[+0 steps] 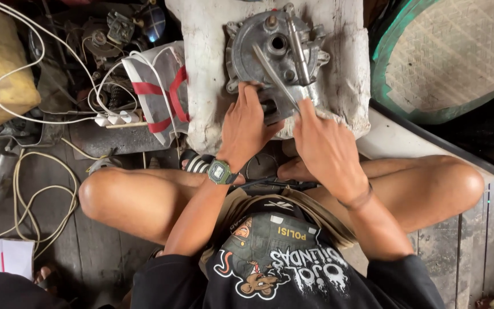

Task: Cleaning residue and dirt from a motorcycle engine casing using a metal scraping tool

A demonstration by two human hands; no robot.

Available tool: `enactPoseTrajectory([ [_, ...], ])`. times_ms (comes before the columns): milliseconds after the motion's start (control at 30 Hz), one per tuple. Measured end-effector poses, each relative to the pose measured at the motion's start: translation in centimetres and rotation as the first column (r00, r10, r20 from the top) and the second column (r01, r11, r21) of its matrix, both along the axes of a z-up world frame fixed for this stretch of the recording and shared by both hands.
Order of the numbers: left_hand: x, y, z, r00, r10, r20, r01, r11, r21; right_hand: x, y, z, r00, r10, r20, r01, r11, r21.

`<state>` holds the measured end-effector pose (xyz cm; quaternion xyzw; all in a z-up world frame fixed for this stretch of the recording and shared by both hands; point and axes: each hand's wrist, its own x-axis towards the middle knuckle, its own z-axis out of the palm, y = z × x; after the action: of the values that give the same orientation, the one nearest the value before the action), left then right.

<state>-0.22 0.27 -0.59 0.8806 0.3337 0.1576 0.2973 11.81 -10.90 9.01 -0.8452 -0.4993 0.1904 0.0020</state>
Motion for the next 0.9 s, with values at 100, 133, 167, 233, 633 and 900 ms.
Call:
enactPoseTrajectory([
  [100,0.0,0.3,-0.2,0.998,-0.021,0.053,0.024,0.998,-0.058,0.0,-4.2,0.5,0.997,-0.080,-0.006,0.078,0.981,-0.178],
  [133,0.1,0.3,-0.2,0.998,-0.016,0.056,0.019,0.998,-0.058,-0.1,-4.4,0.6,0.997,-0.075,-0.004,0.073,0.981,-0.178],
  [167,0.1,0.4,-0.2,0.998,-0.029,0.054,0.031,0.998,-0.052,-0.3,-4.7,0.7,0.996,-0.084,-0.014,0.080,0.979,-0.185],
  [233,0.2,0.4,-0.4,0.998,-0.048,0.044,0.051,0.998,-0.049,-0.5,-3.8,0.9,0.994,-0.101,-0.031,0.093,0.976,-0.196],
  [633,0.0,0.1,-0.5,1.000,-0.013,0.011,0.013,0.999,-0.046,-0.4,-2.8,0.8,0.996,-0.066,-0.067,0.062,0.996,-0.063],
  [900,-0.1,0.5,-0.4,0.997,-0.058,0.053,0.058,0.998,-0.004,-0.2,-0.8,-0.1,0.999,-0.030,-0.045,0.032,0.998,0.060],
])
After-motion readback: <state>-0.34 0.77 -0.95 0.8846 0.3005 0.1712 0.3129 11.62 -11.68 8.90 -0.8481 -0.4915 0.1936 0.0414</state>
